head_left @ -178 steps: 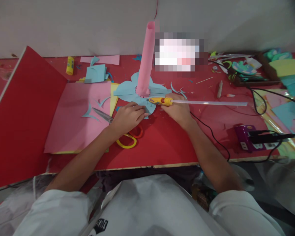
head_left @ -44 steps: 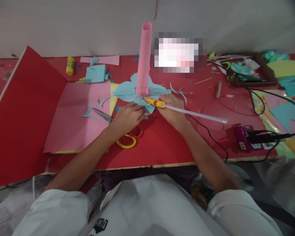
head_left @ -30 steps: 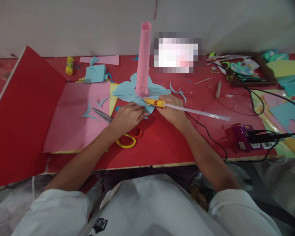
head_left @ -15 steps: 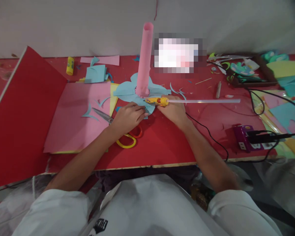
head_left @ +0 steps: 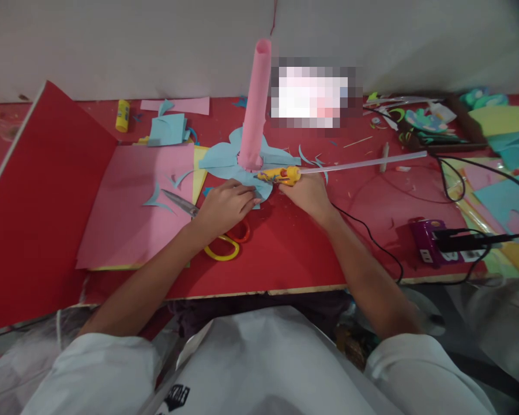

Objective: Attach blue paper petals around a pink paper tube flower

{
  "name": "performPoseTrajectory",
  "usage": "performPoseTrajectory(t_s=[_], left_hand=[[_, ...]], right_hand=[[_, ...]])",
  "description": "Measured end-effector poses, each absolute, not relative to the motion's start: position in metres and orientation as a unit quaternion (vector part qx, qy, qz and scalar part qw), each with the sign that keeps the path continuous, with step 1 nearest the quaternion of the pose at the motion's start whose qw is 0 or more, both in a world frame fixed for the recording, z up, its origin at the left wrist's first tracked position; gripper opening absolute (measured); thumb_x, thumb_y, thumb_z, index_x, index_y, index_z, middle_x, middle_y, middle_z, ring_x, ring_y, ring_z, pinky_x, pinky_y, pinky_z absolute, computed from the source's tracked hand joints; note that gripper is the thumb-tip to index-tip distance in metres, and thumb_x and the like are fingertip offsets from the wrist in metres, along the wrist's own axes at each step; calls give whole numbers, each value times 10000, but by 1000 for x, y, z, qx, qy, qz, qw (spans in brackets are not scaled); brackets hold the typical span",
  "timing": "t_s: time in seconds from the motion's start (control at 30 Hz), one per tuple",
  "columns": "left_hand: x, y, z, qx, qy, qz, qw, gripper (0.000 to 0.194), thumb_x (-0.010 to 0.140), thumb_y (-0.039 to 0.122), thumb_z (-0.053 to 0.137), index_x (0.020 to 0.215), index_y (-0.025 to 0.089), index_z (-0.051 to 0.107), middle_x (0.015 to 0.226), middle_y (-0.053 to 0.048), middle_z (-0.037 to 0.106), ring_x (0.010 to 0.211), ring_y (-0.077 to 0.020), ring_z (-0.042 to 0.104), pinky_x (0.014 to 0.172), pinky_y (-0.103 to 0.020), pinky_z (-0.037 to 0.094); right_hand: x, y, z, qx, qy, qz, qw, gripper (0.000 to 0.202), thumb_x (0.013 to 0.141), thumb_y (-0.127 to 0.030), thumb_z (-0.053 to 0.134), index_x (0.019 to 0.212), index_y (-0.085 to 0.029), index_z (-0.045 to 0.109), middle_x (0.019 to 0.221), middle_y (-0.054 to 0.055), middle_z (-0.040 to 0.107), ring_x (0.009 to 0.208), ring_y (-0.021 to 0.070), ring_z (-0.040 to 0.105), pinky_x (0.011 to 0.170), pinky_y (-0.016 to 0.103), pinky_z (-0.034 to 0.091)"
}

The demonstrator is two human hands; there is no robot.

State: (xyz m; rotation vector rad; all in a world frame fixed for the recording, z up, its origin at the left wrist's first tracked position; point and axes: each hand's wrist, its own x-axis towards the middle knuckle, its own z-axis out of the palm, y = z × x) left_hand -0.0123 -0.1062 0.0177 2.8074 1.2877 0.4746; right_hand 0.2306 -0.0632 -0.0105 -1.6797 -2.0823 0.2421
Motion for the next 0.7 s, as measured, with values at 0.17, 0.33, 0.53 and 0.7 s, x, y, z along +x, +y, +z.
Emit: performPoseTrajectory(t_s=[0.17,0.33,0.53,0.7], left_hand=[[-12,-106,19,901,405,155,8,403,1099,345,469,1078,171,832,1185,-89,801,1054,-265,708,943,-422,584],[-12,-107,20,899,412,148,5,420,1103,363,455,1087,171,829,1192,-79,801,1072,-272,706,936,-418,579],[-12,-106,19,899,413,145,9,431,1107,367,443,1102,167,825,1209,-79,797,1080,-269,702,952,-418,573],[-12,-106,20,902,407,145,-3,407,1101,355,463,1072,176,828,1197,-68,801,1059,-261,704,944,-399,572]], right_hand=[[232,-63,-12,-604,-760,79,226,232,863,-268,623,1023,-204,778,996,117,796,922,295,713,782,380,488],[234,-62,-13,-610,-756,65,229,240,877,-265,607,1019,-188,784,995,124,793,921,293,707,781,379,477],[235,-62,-12,-622,-747,74,223,210,853,-269,638,980,-191,786,948,119,786,890,283,691,742,361,460],[236,-63,-11,-617,-747,92,228,226,861,-280,641,1011,-190,784,960,110,788,905,287,707,764,370,472]])
